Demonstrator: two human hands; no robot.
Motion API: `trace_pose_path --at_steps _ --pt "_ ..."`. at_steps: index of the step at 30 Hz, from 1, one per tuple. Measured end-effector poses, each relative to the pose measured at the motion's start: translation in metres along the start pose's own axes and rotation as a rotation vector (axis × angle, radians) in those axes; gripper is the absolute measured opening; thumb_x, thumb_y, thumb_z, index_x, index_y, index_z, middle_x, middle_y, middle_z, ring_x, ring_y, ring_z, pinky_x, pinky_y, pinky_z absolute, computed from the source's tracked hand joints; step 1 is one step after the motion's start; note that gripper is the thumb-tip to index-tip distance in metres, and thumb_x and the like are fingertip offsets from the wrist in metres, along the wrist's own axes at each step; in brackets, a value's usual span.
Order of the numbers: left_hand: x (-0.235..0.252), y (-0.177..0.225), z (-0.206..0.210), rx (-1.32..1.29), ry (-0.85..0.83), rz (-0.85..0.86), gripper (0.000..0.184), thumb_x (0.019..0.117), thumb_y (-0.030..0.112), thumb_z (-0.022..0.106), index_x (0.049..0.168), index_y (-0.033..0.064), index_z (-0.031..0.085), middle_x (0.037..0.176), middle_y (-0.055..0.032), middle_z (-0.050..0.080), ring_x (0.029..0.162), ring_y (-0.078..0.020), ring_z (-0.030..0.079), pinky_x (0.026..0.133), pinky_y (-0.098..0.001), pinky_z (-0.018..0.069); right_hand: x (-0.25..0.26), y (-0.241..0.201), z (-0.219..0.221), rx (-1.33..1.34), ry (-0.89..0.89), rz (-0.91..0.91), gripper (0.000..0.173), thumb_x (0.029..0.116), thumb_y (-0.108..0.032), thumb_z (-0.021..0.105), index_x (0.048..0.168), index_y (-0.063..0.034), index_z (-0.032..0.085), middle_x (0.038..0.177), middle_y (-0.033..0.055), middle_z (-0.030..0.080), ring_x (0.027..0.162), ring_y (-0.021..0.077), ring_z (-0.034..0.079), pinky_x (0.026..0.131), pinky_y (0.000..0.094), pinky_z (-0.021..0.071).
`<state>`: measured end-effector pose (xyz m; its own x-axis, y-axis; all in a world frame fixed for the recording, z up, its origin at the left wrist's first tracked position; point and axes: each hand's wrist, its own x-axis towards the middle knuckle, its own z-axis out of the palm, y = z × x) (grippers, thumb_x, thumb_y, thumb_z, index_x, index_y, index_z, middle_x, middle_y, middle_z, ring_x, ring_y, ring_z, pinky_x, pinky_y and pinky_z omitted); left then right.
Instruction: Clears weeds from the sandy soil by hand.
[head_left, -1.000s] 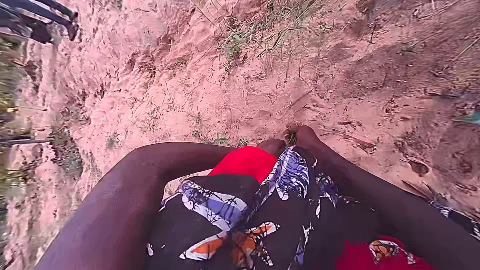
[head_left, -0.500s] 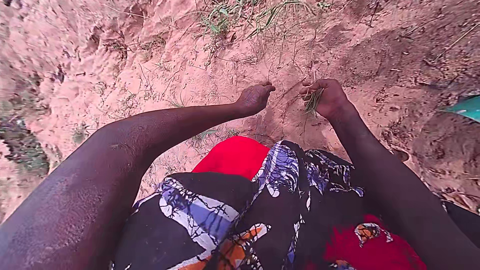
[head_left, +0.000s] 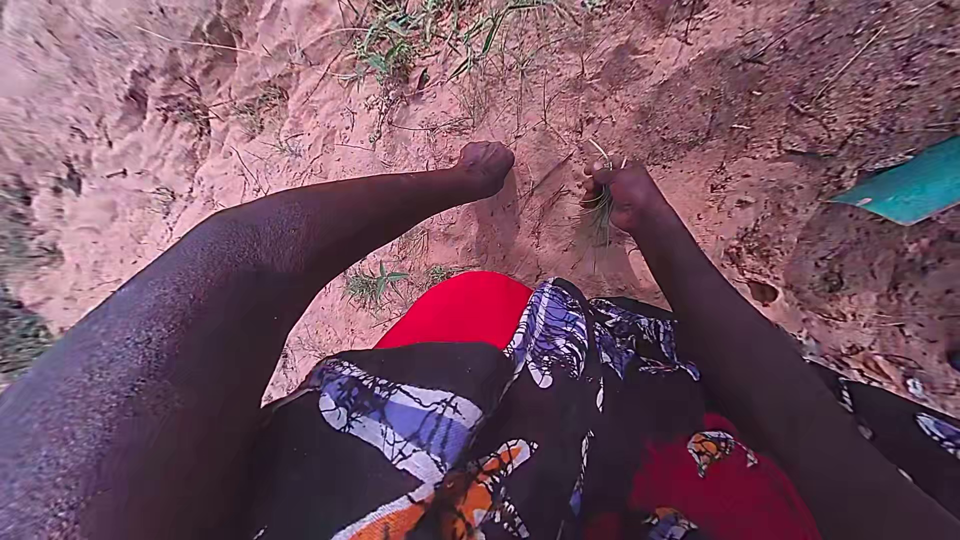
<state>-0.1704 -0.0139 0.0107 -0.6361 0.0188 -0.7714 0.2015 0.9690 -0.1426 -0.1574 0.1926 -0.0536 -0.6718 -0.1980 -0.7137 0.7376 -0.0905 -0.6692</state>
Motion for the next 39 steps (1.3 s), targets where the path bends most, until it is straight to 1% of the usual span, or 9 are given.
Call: trace_pose_path --at_steps 5,18,22,24,27,29,32,36,39 --pt "-0.006 0.014 -0.008 0.074 -0.059 0.016 0.019 0.1009 0.001 0.052 0.112 -0.0095 0.063 0.118 -0.0304 0.065 0.116 -0.0483 0.063 0.086 -0.0630 0.0510 0.010 -0.004 -0.012 0.019 0.127 -0.033 0.012 0.1047 -0.019 0.059 0.098 -0.0091 0.061 0.060 -0.0069 0.047 0.045 0.0027 0.043 0.043 0.0170 0.0391" --pt "-0.018 0.009 0.019 -0.194 -0.038 -0.038 0.022 0.1017 0.007 0.052 0.113 -0.0086 0.063 0.116 -0.0311 0.065 0.117 -0.0487 0.062 0.090 -0.0651 0.0495 -0.010 0.020 0.026 0.092 -0.039 0.126 0.007 0.1055 -0.016 0.057 0.103 -0.0090 0.055 0.065 -0.0028 0.053 0.050 0.0051 0.050 0.046 0.0197 0.0442" --pt "-0.033 0.006 0.048 -0.405 0.054 0.050 0.027 0.1060 0.011 0.048 0.109 -0.0087 0.065 0.106 -0.0309 0.067 0.107 -0.0490 0.066 0.090 -0.0666 0.0493 -0.020 0.030 0.044 0.079 -0.113 0.167 0.009 0.1056 -0.016 0.057 0.103 -0.0078 0.055 0.064 -0.0019 0.053 0.051 0.0064 0.052 0.048 0.0203 0.0457" --pt "-0.043 0.001 0.067 -0.591 0.121 0.086 0.028 0.1072 0.014 0.050 0.112 -0.0077 0.067 0.098 -0.0262 0.069 0.093 -0.0412 0.068 0.087 -0.0602 0.0506 -0.025 0.036 0.054 0.066 -0.120 0.200 0.010 0.1049 -0.015 0.059 0.103 -0.0059 0.057 0.066 -0.0007 0.055 0.051 0.0072 0.053 0.049 0.0211 0.0469" --pt "-0.054 0.002 0.088 -0.979 0.200 0.022 0.024 0.1073 0.015 0.054 0.112 -0.0062 0.065 0.074 -0.0099 0.060 0.056 -0.0143 0.053 0.058 -0.0321 0.0494 -0.036 0.046 0.068 0.072 -0.165 0.237 0.013 0.1024 -0.017 0.064 0.100 -0.0049 0.061 0.072 0.0005 0.060 0.055 0.0073 0.054 0.051 0.0213 0.0473" --pt "-0.060 0.010 0.091 -1.206 0.223 0.001 0.020 0.1064 0.011 0.054 0.107 -0.0062 0.063 0.067 -0.0047 0.056 0.050 -0.0076 0.050 0.051 -0.0243 0.0474 -0.044 0.050 0.077 0.162 -0.201 0.249 0.011 0.1012 -0.016 0.066 0.098 -0.0055 0.063 0.075 0.0009 0.061 0.058 0.0076 0.055 0.053 0.0215 0.0476" --pt "-0.065 0.018 0.088 -1.264 0.258 0.016 0.019 0.1060 0.010 0.054 0.106 -0.0055 0.064 0.073 -0.0057 0.060 0.054 -0.0080 0.053 0.054 -0.0243 0.0479 -0.048 0.054 0.088 0.313 -0.154 0.236 0.008 0.1028 -0.013 0.061 0.098 -0.0056 0.061 0.078 0.0024 0.059 0.059 0.0089 0.054 0.054 0.0221 0.0484" --pt "-0.066 0.018 0.079 -1.238 0.220 0.054 0.028 0.1091 0.014 0.050 0.126 -0.0020 0.064 0.097 -0.0122 0.068 0.061 -0.0107 0.059 0.058 -0.0273 0.0517 -0.049 0.042 0.092 0.329 0.029 0.145 0.012 0.1061 -0.015 0.057 0.106 -0.0048 0.064 0.081 0.0017 0.058 0.065 0.0093 0.054 0.060 0.0234 0.0466" --pt "-0.063 0.016 0.069 -1.105 0.210 0.037 0.031 0.1107 0.020 0.048 0.121 -0.0019 0.066 0.104 -0.0164 0.068 0.060 -0.0151 0.060 0.060 -0.0328 0.0542 -0.031 0.023 0.072 0.344 0.141 0.004 0.017 0.1108 -0.013 0.043 0.103 -0.0053 0.056 0.079 0.0035 0.062 0.067 0.0117 0.061 0.063 0.0271 0.0528"
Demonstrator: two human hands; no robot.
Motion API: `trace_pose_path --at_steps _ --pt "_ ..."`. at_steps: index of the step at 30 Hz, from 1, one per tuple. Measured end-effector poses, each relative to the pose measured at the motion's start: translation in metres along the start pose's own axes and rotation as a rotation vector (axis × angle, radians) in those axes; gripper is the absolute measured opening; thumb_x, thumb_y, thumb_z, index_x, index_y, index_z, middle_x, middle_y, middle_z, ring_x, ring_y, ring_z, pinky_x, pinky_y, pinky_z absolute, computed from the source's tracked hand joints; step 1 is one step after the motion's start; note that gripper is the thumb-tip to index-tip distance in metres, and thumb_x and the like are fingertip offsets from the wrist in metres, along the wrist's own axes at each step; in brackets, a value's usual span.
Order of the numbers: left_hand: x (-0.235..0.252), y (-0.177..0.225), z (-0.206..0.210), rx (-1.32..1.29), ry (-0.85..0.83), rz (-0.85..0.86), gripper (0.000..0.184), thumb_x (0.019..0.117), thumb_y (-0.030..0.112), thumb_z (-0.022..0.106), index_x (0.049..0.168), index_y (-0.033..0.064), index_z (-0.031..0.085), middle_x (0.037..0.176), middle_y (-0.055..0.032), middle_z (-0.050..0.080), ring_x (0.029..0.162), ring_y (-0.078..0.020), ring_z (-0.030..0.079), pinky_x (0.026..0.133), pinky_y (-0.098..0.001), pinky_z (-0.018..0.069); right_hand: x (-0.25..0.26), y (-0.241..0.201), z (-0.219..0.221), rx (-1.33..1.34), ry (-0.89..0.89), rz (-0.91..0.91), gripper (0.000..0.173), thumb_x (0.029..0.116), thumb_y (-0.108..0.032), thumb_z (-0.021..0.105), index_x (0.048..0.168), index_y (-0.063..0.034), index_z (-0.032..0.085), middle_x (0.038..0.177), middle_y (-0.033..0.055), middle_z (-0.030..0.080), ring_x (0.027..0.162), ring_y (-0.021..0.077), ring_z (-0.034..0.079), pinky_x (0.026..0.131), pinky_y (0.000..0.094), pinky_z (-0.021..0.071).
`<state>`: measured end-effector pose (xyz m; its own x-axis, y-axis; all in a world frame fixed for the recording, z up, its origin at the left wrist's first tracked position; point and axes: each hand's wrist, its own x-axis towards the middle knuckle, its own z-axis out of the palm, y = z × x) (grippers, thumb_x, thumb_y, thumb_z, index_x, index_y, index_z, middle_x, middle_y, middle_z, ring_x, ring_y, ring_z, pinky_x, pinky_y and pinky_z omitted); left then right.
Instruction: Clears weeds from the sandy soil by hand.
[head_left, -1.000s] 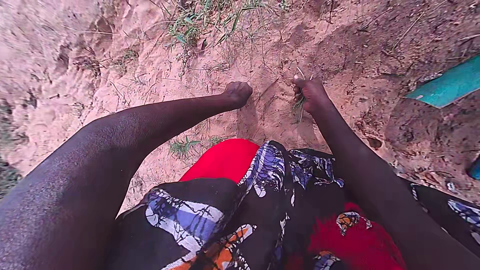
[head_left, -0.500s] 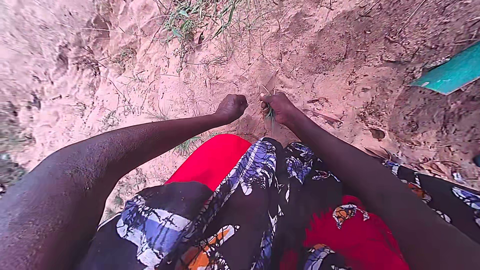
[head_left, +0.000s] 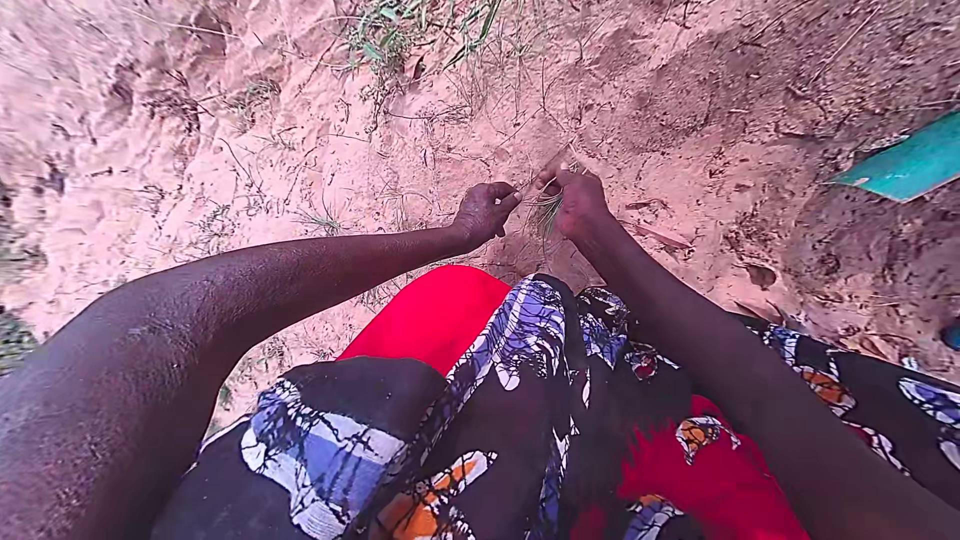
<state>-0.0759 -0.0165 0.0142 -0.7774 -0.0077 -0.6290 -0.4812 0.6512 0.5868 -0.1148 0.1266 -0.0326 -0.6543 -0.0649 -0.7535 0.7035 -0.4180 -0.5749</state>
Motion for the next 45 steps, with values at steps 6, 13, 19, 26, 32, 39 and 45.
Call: trace_pose_path --at_steps 6,13,19,26,32,39,45 --pt "0.043 0.025 -0.017 0.353 0.039 0.418 0.025 0.1039 0.005 0.052 0.121 -0.0055 0.068 0.120 -0.0228 0.068 0.100 -0.0308 0.069 0.093 -0.0438 0.0537 0.055 -0.078 -0.059 -0.142 0.280 -0.287 0.019 0.1102 -0.019 0.045 0.121 -0.0051 0.051 0.080 -0.0002 0.048 0.053 0.0066 0.046 0.050 0.0214 0.0461" --pt "0.120 0.079 -0.025 0.923 -0.174 0.384 0.041 0.0992 -0.010 0.043 0.137 -0.0039 0.057 0.146 -0.0228 0.054 0.132 -0.0435 0.055 0.106 -0.0587 0.0460 0.115 -0.055 -0.146 -0.575 0.429 -0.457 0.046 0.1060 -0.037 0.055 0.135 -0.0010 0.056 0.105 0.0130 0.063 0.082 0.0196 0.061 0.076 0.0411 0.0536" --pt "0.137 0.121 -0.015 0.986 -0.113 0.012 0.023 0.1019 0.008 0.052 0.109 -0.0113 0.063 0.123 -0.0322 0.062 0.121 -0.0478 0.061 0.092 -0.0642 0.0503 0.105 -0.057 -0.136 -0.823 0.469 -0.437 0.042 0.1064 -0.036 0.055 0.128 -0.0005 0.063 0.115 0.0217 0.068 0.105 0.0329 0.067 0.094 0.0515 0.0509" --pt "0.156 0.132 -0.028 0.828 -0.084 -0.140 0.026 0.0921 0.005 0.067 0.110 -0.0134 0.060 0.116 -0.0299 0.063 0.105 -0.0416 0.066 0.090 -0.0584 0.0528 0.095 -0.061 -0.129 -0.884 0.476 -0.430 0.043 0.1073 -0.035 0.054 0.130 0.0005 0.062 0.118 0.0233 0.068 0.113 0.0353 0.066 0.100 0.0528 0.0480" --pt "0.148 0.134 -0.018 0.954 -0.190 -0.149 0.026 0.0979 0.010 0.060 0.108 -0.0136 0.061 0.118 -0.0320 0.063 0.112 -0.0456 0.062 0.093 -0.0651 0.0466 0.096 -0.060 -0.130 -0.904 0.471 -0.427 0.041 0.1079 -0.035 0.052 0.128 -0.0011 0.062 0.114 0.0222 0.070 0.110 0.0348 0.067 0.096 0.0532 0.0492" --pt "0.113 0.099 0.002 0.973 -0.189 -0.079 0.021 0.0980 0.005 0.057 0.112 -0.0098 0.063 0.123 -0.0323 0.062 0.121 -0.0498 0.060 0.090 -0.0677 0.0490 0.096 -0.058 -0.128 -0.891 0.480 -0.473 0.038 0.1077 -0.031 0.053 0.123 0.0029 0.063 0.110 0.0237 0.069 0.107 0.0350 0.067 0.097 0.0515 0.0485" --pt "0.095 0.088 0.008 0.921 -0.205 -0.027 0.023 0.1005 0.006 0.053 0.115 -0.0078 0.062 0.121 -0.0303 0.064 0.119 -0.0473 0.062 0.091 -0.0646 0.0499 0.099 -0.054 -0.128 -0.891 0.506 -0.491 0.038 0.1074 -0.031 0.054 0.123 0.0018 0.064 0.110 0.0235 0.070 0.108 0.0349 0.067 0.097 0.0521 0.0483"
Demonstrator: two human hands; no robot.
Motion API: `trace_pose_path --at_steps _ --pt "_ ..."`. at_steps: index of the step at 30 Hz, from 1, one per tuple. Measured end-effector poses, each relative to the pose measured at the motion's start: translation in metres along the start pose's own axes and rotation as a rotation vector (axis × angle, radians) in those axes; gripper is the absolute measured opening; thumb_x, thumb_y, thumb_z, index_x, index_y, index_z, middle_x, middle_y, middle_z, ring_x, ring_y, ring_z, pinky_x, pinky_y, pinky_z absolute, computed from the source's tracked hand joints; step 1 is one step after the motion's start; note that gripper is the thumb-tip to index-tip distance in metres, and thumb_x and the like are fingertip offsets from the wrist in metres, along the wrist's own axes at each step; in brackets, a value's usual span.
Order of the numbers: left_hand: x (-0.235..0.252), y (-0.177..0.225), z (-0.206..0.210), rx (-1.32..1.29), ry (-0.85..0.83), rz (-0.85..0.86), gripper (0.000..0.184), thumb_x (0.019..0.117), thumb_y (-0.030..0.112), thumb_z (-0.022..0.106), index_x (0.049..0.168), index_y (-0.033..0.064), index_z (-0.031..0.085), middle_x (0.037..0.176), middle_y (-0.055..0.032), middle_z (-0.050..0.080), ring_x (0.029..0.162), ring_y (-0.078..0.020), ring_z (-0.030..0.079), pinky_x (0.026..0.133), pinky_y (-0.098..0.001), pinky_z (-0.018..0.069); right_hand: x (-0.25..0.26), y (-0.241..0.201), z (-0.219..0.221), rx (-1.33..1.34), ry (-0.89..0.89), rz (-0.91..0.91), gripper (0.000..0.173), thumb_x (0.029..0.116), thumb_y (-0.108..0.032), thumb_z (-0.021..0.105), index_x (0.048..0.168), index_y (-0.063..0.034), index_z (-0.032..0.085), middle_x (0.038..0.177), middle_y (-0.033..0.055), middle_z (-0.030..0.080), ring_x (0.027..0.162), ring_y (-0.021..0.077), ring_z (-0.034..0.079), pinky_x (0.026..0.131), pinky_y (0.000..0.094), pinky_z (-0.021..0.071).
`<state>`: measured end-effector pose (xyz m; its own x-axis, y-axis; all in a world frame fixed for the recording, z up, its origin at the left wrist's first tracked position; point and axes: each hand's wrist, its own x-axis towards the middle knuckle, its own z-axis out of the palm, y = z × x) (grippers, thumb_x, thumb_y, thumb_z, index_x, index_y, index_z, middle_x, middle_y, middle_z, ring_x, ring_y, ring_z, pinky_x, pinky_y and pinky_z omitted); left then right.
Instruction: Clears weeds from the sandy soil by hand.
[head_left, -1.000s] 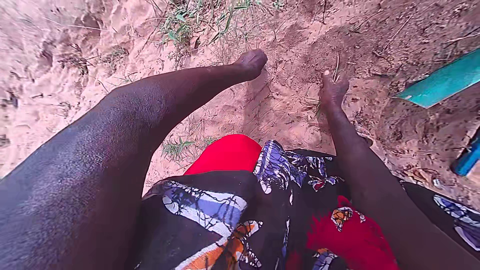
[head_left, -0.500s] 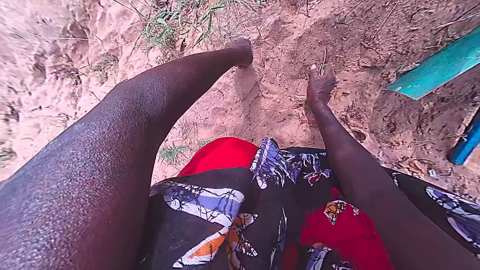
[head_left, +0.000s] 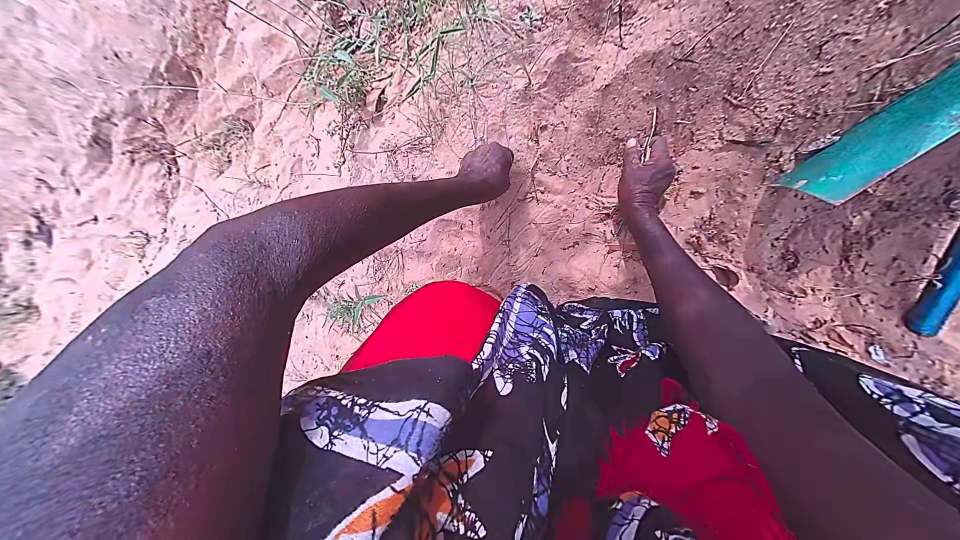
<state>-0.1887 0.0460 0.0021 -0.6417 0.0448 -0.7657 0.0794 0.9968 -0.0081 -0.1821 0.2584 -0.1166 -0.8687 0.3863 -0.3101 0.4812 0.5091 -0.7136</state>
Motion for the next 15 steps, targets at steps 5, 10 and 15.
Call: trace_pose_path --at_steps 5,10,15 --pt "-0.049 0.009 0.042 0.131 -0.115 0.222 0.028 0.1082 0.011 0.041 0.121 -0.0046 0.060 0.110 -0.0271 0.067 0.110 -0.0461 0.065 0.084 -0.0612 0.0514 0.000 0.001 0.002 0.000 0.000 0.008 0.038 0.1077 -0.031 0.053 0.124 0.0010 0.063 0.111 0.0221 0.069 0.108 0.0330 0.067 0.098 0.0506 0.0484" --pt "-0.017 -0.037 0.011 -0.101 0.274 0.164 0.034 0.1121 0.022 0.038 0.123 -0.0028 0.060 0.116 -0.0278 0.065 0.111 -0.0469 0.065 0.090 -0.0626 0.0504 0.001 0.001 0.003 0.014 0.002 0.022 0.037 0.1066 -0.032 0.055 0.124 -0.0003 0.064 0.111 0.0227 0.069 0.108 0.0334 0.067 0.097 0.0512 0.0487" --pt "0.033 -0.063 -0.028 -0.018 0.310 0.164 0.032 0.1109 0.011 0.036 0.129 -0.0076 0.054 0.129 -0.0314 0.059 0.122 -0.0496 0.060 0.101 -0.0630 0.0470 0.001 0.001 0.002 -0.003 0.001 0.000 0.038 0.1072 -0.032 0.054 0.123 0.0020 0.063 0.109 0.0233 0.069 0.106 0.0349 0.067 0.096 0.0525 0.0478"
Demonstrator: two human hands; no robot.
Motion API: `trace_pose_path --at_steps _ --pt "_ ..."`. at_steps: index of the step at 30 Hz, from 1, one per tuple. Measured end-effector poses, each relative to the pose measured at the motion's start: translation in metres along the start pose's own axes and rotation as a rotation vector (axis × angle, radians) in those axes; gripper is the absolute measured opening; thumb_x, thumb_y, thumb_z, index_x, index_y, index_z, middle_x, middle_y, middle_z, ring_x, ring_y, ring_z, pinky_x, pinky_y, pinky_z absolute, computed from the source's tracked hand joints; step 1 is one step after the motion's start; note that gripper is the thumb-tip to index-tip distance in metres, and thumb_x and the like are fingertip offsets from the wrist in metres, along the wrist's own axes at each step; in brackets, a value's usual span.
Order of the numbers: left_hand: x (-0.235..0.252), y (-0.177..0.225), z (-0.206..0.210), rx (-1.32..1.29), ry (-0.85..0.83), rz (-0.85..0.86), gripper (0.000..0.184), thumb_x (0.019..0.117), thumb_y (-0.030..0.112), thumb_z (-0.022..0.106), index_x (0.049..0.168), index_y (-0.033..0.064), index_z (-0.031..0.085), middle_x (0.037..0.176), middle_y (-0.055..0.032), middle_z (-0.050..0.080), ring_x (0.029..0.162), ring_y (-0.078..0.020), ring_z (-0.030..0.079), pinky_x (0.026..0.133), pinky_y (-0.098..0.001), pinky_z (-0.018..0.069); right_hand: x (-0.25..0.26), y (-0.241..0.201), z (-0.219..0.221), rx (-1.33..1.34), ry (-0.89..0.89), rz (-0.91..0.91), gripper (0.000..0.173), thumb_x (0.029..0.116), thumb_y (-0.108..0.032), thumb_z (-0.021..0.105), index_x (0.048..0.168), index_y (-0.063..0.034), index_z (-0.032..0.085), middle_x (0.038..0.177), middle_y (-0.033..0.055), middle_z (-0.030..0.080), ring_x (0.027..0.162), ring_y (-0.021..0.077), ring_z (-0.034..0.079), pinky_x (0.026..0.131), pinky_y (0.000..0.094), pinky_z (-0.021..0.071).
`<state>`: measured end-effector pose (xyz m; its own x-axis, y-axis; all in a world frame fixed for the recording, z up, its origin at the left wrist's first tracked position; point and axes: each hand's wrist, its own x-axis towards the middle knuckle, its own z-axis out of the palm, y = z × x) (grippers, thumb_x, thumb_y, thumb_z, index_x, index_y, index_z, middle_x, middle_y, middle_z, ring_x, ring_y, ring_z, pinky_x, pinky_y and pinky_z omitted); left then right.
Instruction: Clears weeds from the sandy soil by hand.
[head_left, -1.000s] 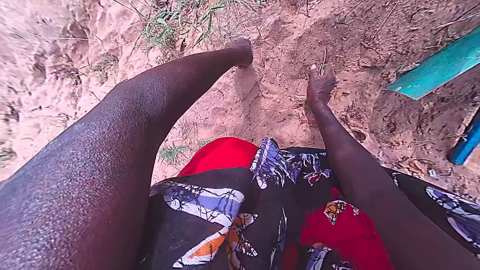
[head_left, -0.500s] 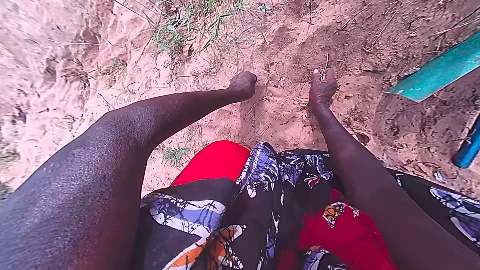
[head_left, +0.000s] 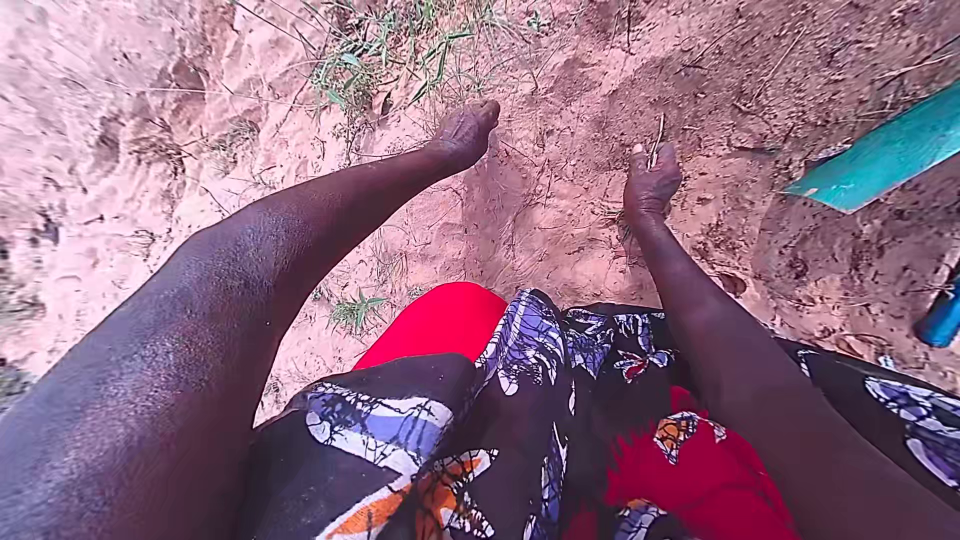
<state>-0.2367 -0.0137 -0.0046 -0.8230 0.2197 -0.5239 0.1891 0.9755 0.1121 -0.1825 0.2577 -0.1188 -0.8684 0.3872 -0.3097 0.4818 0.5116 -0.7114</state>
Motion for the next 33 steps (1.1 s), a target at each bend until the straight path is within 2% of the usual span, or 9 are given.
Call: trace_pose_path --at_steps 4,10,15,18,23,25,26,29,33 --pt "0.014 0.000 -0.007 0.141 -0.110 -0.147 0.030 0.1036 0.005 0.047 0.130 -0.0059 0.055 0.131 -0.0315 0.059 0.124 -0.0513 0.058 0.094 -0.0676 0.0488 -0.002 -0.002 -0.001 -0.019 -0.011 0.007 0.040 0.1078 -0.032 0.053 0.127 0.0014 0.062 0.112 0.0240 0.070 0.110 0.0363 0.067 0.098 0.0531 0.0483" --pt "0.011 0.026 -0.012 0.275 -0.209 -0.300 0.026 0.1016 0.005 0.052 0.118 -0.0146 0.058 0.126 -0.0357 0.061 0.120 -0.0532 0.060 0.090 -0.0680 0.0489 -0.003 -0.006 -0.002 -0.053 -0.010 0.026 0.039 0.1079 -0.031 0.053 0.125 0.0022 0.062 0.110 0.0245 0.070 0.108 0.0372 0.068 0.097 0.0531 0.0487" --pt "0.012 0.027 -0.012 0.313 -0.243 -0.211 0.023 0.0999 0.003 0.052 0.112 -0.0151 0.060 0.122 -0.0366 0.061 0.119 -0.0545 0.059 0.089 -0.0695 0.0470 -0.002 -0.004 -0.003 -0.038 -0.023 0.017 0.039 0.1082 -0.031 0.052 0.127 0.0015 0.062 0.112 0.0243 0.070 0.110 0.0368 0.068 0.098 0.0542 0.0485" --pt "0.005 0.025 -0.004 0.322 -0.256 -0.125 0.022 0.1005 0.002 0.051 0.113 -0.0138 0.062 0.122 -0.0351 0.062 0.119 -0.0537 0.060 0.091 -0.0695 0.0474 -0.001 -0.004 -0.003 -0.035 -0.027 0.009 0.038 0.1082 -0.031 0.052 0.124 0.0023 0.062 0.110 0.0246 0.070 0.108 0.0373 0.068 0.096 0.0542 0.0490" --pt "-0.011 0.027 -0.001 0.253 -0.232 -0.089 0.022 0.1009 0.001 0.049 0.113 -0.0139 0.061 0.119 -0.0351 0.063 0.117 -0.0527 0.061 0.091 -0.0674 0.0483 0.002 -0.004 -0.004 0.043 -0.049 0.051 0.038 0.1071 -0.030 0.055 0.125 0.0022 0.062 0.113 0.0239 0.068 0.109 0.0353 0.066 0.097 0.0522 0.0479" --pt "-0.023 0.026 0.002 0.197 -0.214 -0.095 0.025 0.1031 0.003 0.046 0.118 -0.0121 0.060 0.118 -0.0348 0.064 0.117 -0.0526 0.061 0.094 -0.0661 0.0474 -0.003 -0.010 -0.004 0.076 -0.086 -0.001 0.041 0.1065 -0.027 0.056 0.131 0.0048 0.061 0.121 0.0264 0.067 0.116 0.0363 0.065 0.104 0.0511 0.0469" --pt "-0.030 0.023 0.005 0.178 -0.215 -0.094 0.027 0.1056 0.005 0.043 0.122 -0.0105 0.058 0.118 -0.0342 0.063 0.118 -0.0526 0.061 0.095 -0.0661 0.0477 -0.006 -0.015 -0.001 0.092 -0.096 -0.063 0.041 0.1054 -0.027 0.058 0.130 0.0055 0.062 0.120 0.0266 0.068 0.114 0.0361 0.066 0.103 0.0507 0.0476" --pt "-0.058 0.007 0.019 0.106 -0.221 -0.112 0.030 0.1096 0.012 0.039 0.125 -0.0053 0.058 0.117 -0.0319 0.065 0.115 -0.0519 0.063 0.090 -0.0680 0.0493 -0.017 -0.038 0.013 0.108 -0.161 -0.275 0.034 0.1017 -0.023 0.063 0.119 0.0063 0.067 0.108 0.0249 0.071 0.102 0.0336 0.068 0.096 0.0492 0.0498" --pt "-0.097 -0.014 0.036 0.023 -0.165 -0.132 0.035 0.1128 0.022 0.036 0.124 -0.0030 0.057 0.110 -0.0305 0.066 0.108 -0.0510 0.065 0.086 -0.0672 0.0501 -0.022 -0.080 0.046 0.126 -0.300 -0.432 0.026 0.0938 -0.010 0.069 0.116 0.0025 0.073 0.113 0.0215 0.073 0.106 0.0308 0.069 0.099 0.0453 0.0509"
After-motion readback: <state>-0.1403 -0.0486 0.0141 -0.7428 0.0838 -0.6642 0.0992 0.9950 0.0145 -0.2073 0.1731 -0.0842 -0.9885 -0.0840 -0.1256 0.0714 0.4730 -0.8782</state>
